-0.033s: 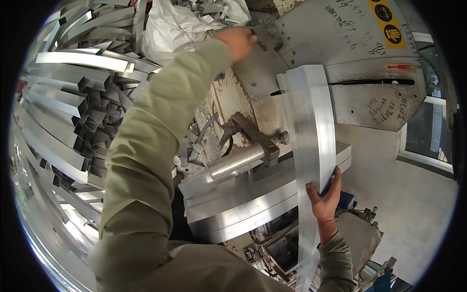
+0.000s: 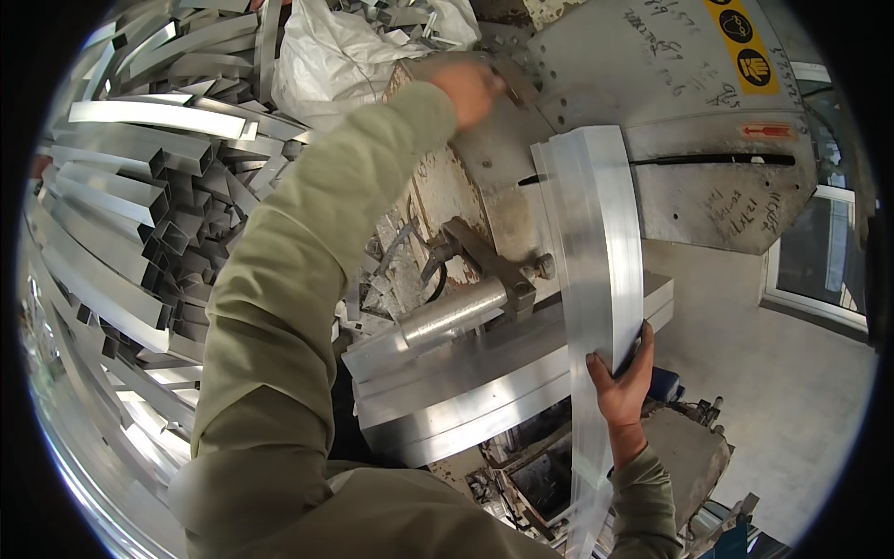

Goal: The person repeatedly loads long silver metal profiles into a cutting machine, measures them with a tape measure, operates the machine to cut, and stacks the cut pieces. The process is repeated multiple times in a cluttered workshop.

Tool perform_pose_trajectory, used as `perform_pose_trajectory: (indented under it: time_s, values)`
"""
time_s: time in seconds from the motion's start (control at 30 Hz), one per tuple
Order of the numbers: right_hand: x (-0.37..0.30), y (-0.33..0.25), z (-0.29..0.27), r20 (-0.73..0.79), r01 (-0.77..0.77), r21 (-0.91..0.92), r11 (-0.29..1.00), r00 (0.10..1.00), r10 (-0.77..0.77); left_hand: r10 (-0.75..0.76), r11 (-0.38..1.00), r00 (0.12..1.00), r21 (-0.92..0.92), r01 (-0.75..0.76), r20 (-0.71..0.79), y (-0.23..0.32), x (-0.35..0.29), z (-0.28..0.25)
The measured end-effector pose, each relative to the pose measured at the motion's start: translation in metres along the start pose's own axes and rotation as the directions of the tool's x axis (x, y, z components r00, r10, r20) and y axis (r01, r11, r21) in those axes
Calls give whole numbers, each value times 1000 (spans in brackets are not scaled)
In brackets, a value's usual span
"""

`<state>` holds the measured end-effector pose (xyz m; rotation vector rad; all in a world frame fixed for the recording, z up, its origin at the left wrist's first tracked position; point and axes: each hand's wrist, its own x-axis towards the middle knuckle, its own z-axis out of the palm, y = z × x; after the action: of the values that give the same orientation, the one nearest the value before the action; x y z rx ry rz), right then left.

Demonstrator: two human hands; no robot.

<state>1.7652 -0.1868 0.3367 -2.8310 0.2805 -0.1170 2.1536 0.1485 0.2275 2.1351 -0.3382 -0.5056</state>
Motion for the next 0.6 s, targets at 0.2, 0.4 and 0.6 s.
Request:
perform_pose_trajectory:
  time_s: [0.2, 0.4, 0.6]
  values:
    - [-3, -1, -1, 13, -13, 11, 1000, 1000, 13, -75, 987, 984, -128, 96, 161, 19, -1, -18]
    - [-2, -1, -2, 22, -6, -28, 1000, 1000, 6, -15, 1000, 962, -10, 19, 271, 18, -5, 3]
    - [0, 0, -1, 8, 14, -28, 1000, 1000, -14, 64, 997, 972, 36, -73, 224, 4, 1, 14]
